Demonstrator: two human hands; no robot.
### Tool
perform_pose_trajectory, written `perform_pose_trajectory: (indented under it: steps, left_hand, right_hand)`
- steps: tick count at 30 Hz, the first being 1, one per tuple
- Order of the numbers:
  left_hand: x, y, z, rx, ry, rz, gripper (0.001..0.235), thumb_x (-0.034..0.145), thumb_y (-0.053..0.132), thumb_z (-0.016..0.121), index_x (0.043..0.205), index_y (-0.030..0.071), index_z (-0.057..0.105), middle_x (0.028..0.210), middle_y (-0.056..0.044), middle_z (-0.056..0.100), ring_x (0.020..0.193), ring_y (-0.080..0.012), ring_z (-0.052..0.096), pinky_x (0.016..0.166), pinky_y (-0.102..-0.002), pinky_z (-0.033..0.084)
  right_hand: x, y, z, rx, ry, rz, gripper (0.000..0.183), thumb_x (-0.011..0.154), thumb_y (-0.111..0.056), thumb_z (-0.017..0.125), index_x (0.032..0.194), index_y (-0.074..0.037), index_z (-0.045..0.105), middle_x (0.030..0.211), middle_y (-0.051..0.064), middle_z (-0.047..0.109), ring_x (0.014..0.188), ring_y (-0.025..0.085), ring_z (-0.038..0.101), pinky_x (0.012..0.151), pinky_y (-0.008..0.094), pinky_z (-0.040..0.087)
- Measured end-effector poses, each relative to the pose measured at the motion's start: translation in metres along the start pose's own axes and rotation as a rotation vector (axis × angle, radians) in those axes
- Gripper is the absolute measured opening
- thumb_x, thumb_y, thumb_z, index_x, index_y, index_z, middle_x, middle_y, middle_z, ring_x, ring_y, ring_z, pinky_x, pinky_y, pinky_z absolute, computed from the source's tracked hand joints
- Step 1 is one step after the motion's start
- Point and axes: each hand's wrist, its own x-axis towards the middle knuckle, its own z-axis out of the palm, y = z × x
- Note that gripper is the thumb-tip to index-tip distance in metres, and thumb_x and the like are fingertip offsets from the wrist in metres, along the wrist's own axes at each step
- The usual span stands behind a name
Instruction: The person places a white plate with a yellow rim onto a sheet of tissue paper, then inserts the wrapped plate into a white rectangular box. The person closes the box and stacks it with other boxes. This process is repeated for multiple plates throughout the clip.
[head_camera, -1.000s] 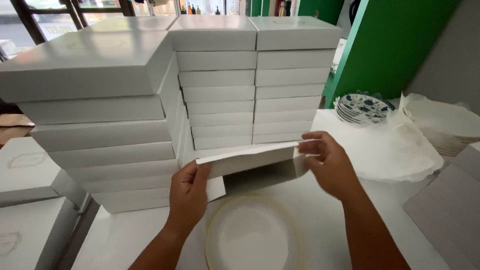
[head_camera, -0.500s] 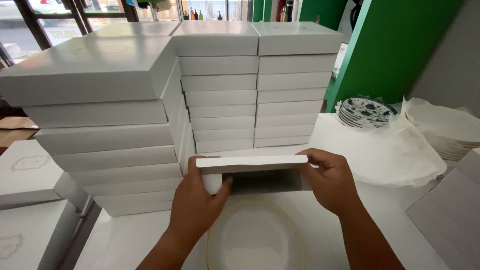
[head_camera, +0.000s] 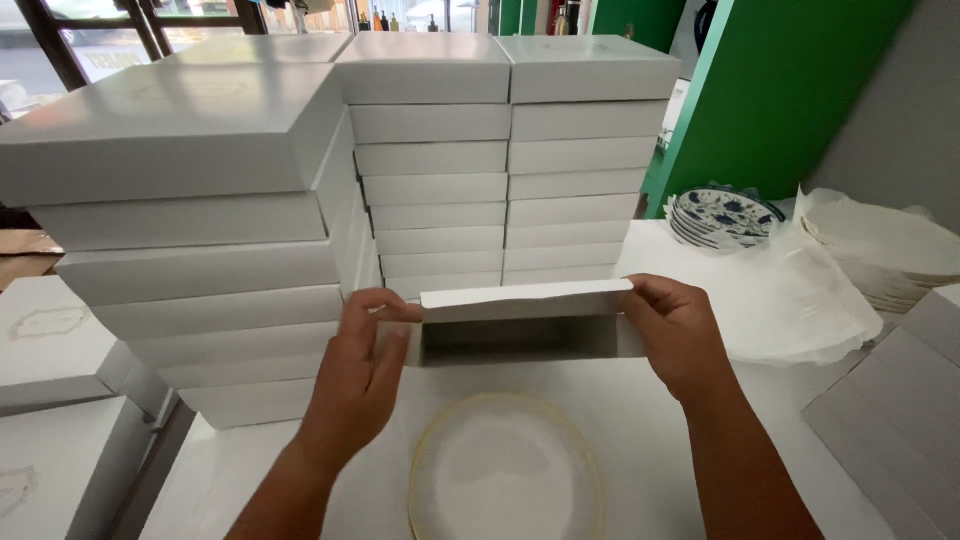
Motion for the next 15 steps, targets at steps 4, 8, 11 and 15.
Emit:
perform_pose_trajectory:
  steps: [4, 8, 11, 15]
  left_hand:
    - [0.002, 0.016, -0.013, 0.018, -0.246, 0.157, 0.030, 0.101, 0.011, 0.042, 0.081, 0.015, 0.063, 0.124, 0.000, 0.078, 0.108, -0.0175, 0.071, 0.083, -0.030, 0.049]
    - [0.002, 0.008, -0.013, 0.011, -0.265, 0.308, 0.039, 0.083, -0.007, 0.045, 0.081, 0.012, 0.080, 0.138, -0.005, 0.070, 0.079, -0.0127, 0.072, 0.074, -0.030, 0.054]
    - [0.000, -0.004, -0.012, 0.087, -0.344, 0.345, 0.044, 0.088, -0.004, 0.052, 0.098, 0.023, 0.085, 0.151, -0.009, 0.061, 0.129, -0.0302, 0.065, 0.109, -0.043, 0.045]
    - [0.000, 0.001, -0.012, 0.104, -0.451, 0.119, 0.057, 0.083, 0.001, 0.049, 0.128, 0.026, 0.075, 0.107, 0.004, 0.051, 0.095, -0.0135, 0.048, 0.085, -0.033, 0.045]
  right_hand:
    - [0.006, 0.010, -0.002, 0.031, -0.029, -0.043, 0.020, 0.097, -0.015, 0.066, 0.084, -0.005, 0.077, 0.071, 0.000, 0.059, 0.071, 0.014, 0.048, 0.063, 0.029, 0.036]
    - [0.017, 0.026, -0.003, -0.016, -0.047, -0.101, 0.019, 0.098, -0.015, 0.066, 0.092, -0.004, 0.080, 0.079, 0.001, 0.068, 0.078, 0.014, 0.056, 0.072, 0.031, 0.043]
    - [0.018, 0.028, 0.000, -0.021, -0.050, -0.084, 0.020, 0.098, -0.016, 0.064, 0.088, -0.006, 0.078, 0.078, -0.001, 0.062, 0.079, 0.014, 0.051, 0.072, 0.030, 0.039]
    - [0.022, 0.031, -0.001, 0.012, -0.063, -0.079, 0.018, 0.098, -0.013, 0.065, 0.087, -0.005, 0.077, 0.072, -0.002, 0.055, 0.069, 0.012, 0.042, 0.061, 0.028, 0.033]
